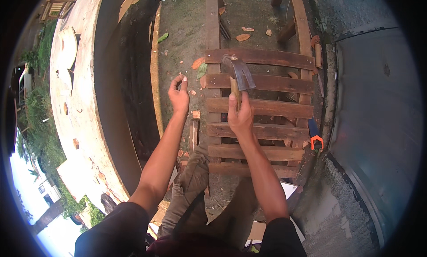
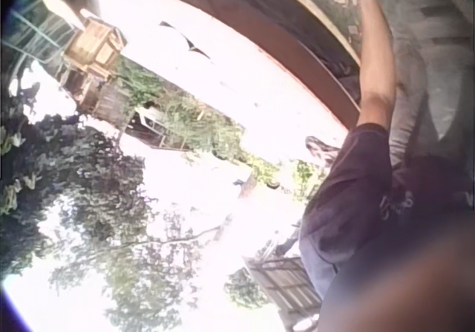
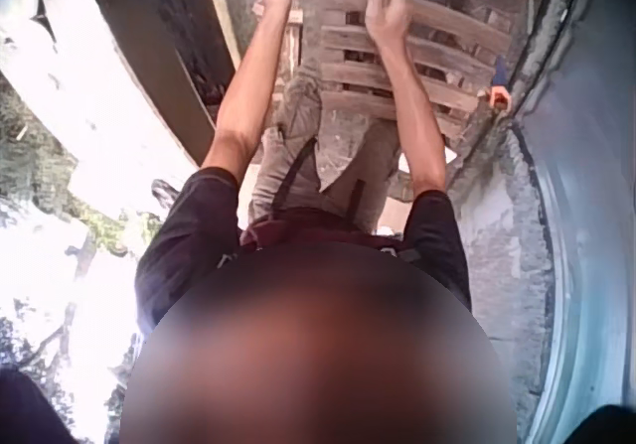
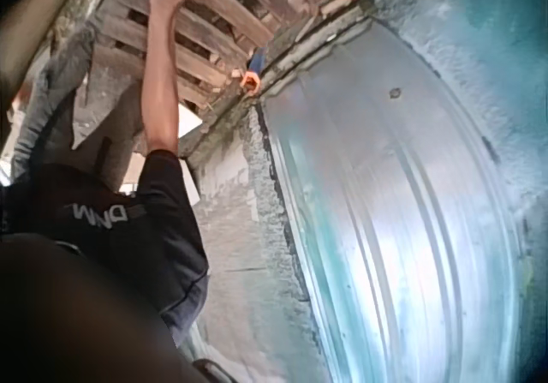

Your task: The person assembles a wooden pallet by hammering nails into wooden slats. They repeatedly pick up nails from a plastic bag and use a hammer to secure the slats together.

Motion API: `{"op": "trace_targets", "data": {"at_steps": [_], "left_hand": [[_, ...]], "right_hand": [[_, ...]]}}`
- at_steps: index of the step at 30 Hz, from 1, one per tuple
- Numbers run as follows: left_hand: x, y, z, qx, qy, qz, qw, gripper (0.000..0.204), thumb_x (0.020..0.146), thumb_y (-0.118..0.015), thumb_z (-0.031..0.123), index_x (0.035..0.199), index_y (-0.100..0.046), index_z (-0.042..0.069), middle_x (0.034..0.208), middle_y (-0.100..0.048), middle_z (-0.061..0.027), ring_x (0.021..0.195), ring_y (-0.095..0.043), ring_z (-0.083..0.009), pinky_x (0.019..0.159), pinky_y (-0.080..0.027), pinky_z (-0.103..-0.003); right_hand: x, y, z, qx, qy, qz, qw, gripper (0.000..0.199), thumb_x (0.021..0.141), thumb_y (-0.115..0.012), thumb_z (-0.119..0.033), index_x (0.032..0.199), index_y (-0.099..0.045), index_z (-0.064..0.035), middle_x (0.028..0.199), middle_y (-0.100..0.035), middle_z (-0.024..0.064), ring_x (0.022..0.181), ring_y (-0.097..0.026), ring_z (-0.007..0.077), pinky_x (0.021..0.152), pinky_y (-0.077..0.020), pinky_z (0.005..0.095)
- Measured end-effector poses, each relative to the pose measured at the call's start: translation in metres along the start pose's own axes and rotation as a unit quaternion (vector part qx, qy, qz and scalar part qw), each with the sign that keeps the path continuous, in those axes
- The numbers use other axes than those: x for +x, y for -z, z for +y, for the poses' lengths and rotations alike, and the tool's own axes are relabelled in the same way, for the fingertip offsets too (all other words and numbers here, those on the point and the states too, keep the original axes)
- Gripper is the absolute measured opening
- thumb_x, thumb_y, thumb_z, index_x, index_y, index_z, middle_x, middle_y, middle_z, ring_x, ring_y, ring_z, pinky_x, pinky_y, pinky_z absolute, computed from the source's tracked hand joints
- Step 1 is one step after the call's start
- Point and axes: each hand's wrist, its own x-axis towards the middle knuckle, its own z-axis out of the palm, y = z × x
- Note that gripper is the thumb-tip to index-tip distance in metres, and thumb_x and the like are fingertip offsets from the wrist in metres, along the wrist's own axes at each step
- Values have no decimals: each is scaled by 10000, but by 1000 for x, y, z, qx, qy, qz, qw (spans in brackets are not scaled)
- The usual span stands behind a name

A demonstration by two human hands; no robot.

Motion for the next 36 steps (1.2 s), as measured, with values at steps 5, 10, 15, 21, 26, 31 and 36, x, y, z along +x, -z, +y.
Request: {"op": "trace_targets", "data": {"at_steps": [5, 10, 15, 21, 26, 31, 36], "left_hand": [[8, 30, -10, 18, 46, 8, 999, 239, 961, -707, 163, 1093, -692, -36, 1137, -675, -121, 1104, -619, -207, 1001, -458, -358], [2, 51, -47, -6, 91, 27, 995, 190, 954, -708, 135, 1048, -690, -29, 1129, -667, -113, 1077, -616, -208, 983, -461, -349], [-9, 57, -66, 5, 125, 35, 992, 148, 947, -707, 95, 1021, -683, -31, 1133, -653, -104, 1033, -618, -211, 945, -477, -346], [0, 54, -66, 6, 114, 26, 993, 157, 944, -706, 94, 1029, -685, -36, 1064, -668, -91, 1011, -610, -195, 935, -475, -351], [9, 41, -47, -50, 127, -20, 990, 187, 966, -692, 114, 1081, -675, -32, 1033, -667, -86, 976, -604, -176, 900, -478, -337], [-5, -7, -14, -67, 112, -124, 984, 181, 997, -674, 144, 1095, -662, -9, 933, -661, -4, 815, -574, -69, 734, -476, -233], [-43, -77, 35, -34, 22, -229, 973, 148, 962, -712, 122, 1037, -690, -3, 868, -650, 3, 745, -538, -61, 690, -477, -242]], "right_hand": [[73, -58, -6, -50, 171, -24, 984, 401, 1053, -537, -356, 1051, -597, 40, 693, -624, 190, 632, -630, 381, 591, -484, 427], [93, -80, 14, -282, -83, -135, 946, 392, 1027, -570, -375, 997, -590, 15, 838, -668, 330, 860, -656, 533, 715, -505, 579], [74, -78, -5, -127, 50, -59, 989, 506, 1039, -503, -467, 1034, -611, 27, 818, -659, 339, 861, -658, 536, 742, -509, 569], [87, -62, 16, -217, -70, -104, 968, 523, 1046, -504, -479, 982, -610, 30, 751, -661, 280, 724, -660, 472, 657, -502, 503], [20, -3, 13, 29, -207, -34, 977, 531, 1067, -493, -479, 879, -593, 8, 621, -562, 81, 567, -544, 177, 557, -447, 373], [-72, 61, 66, 8, -274, 81, 958, 415, 1077, -488, -466, 844, -463, -124, 579, -404, -49, 430, -366, 61, 388, -287, 241], [-139, 106, 59, 151, -371, 211, 892, 404, 1067, -512, -471, 870, -450, -125, 586, -390, -45, 433, -356, 63, 387, -298, 253]]}}
